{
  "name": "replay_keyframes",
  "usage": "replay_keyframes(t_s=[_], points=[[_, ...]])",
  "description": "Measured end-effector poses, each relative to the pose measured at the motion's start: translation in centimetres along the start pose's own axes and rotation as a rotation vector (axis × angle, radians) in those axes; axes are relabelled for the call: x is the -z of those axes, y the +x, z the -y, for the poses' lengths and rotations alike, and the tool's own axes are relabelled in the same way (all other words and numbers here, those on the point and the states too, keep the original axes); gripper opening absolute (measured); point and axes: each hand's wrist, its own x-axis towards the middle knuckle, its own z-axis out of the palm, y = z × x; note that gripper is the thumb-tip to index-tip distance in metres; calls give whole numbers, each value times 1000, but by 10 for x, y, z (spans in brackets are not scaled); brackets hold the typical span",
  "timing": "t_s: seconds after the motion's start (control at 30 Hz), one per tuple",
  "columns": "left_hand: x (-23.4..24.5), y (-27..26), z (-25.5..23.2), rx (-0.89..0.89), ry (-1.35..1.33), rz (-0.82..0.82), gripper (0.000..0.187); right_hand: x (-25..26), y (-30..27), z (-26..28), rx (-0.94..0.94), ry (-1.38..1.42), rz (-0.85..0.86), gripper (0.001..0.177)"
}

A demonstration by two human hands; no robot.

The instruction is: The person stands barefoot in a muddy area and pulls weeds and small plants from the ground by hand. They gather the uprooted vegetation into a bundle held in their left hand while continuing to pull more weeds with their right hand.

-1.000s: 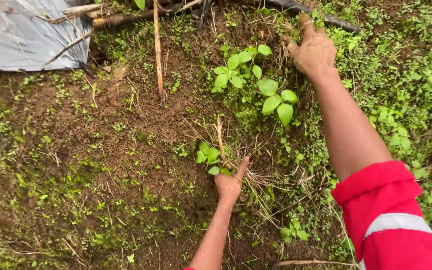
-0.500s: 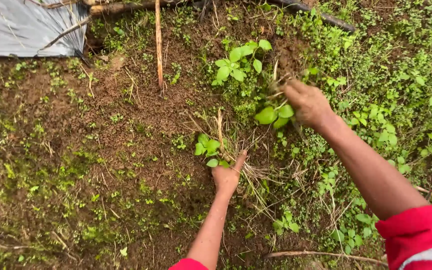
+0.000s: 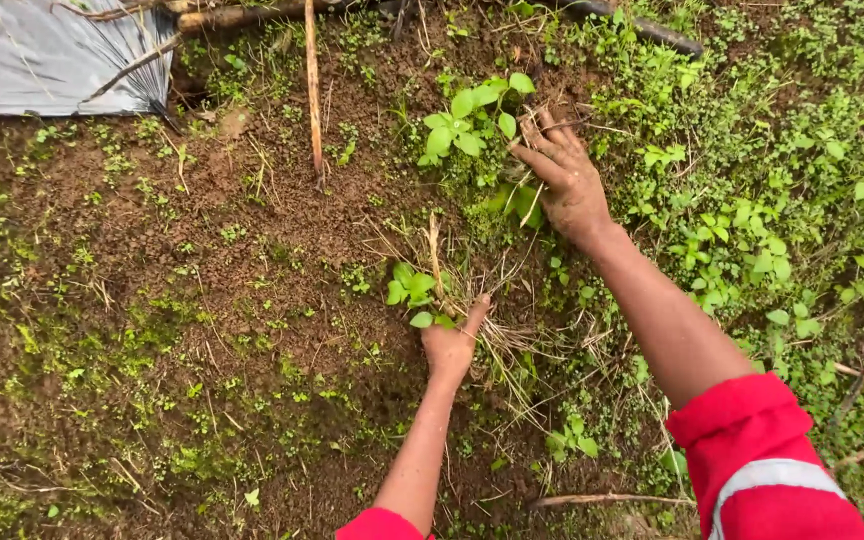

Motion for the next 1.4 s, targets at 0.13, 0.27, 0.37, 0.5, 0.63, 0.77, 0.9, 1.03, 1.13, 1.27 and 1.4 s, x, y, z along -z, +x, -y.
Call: replay_keyframes(t_s=[0.13,0.27,0.37,0.5,0.63,0.77,0.9,1.03,1.13,1.27,1.4], points=[[1,3,15,-36,-64,27,86,-22,-23,2,-124,73,-212,25],[0,2,20,-69,-53,49,88,-19,-53,17,-149,146,-174,27],[3,0,13,-89,-43,55,89,-5,-80,35,-192,317,-60,37],[-3,5,22,-75,-79,45,94,7,-100,53,-179,373,-38,36],[0,1,23,-61,-63,45,95,15,-123,70,-187,575,63,36],[-7,10,36,-40,-67,39,95,47,-88,73,-219,952,-1,33],[12,-4,-17,116,119,140,59,75,-33,52,-228,648,-226,88],[12,-2,0,64,-28,137,83,102,-9,70,-628,519,470,16],[7,7,-7,68,1,140,74,99,-21,51,-643,396,619,28],[6,4,-1,-57,52,67,67,73,-10,53,-558,447,329,22],[6,3,-8,-104,-37,50,65,49,42,51,-560,604,-129,21]])
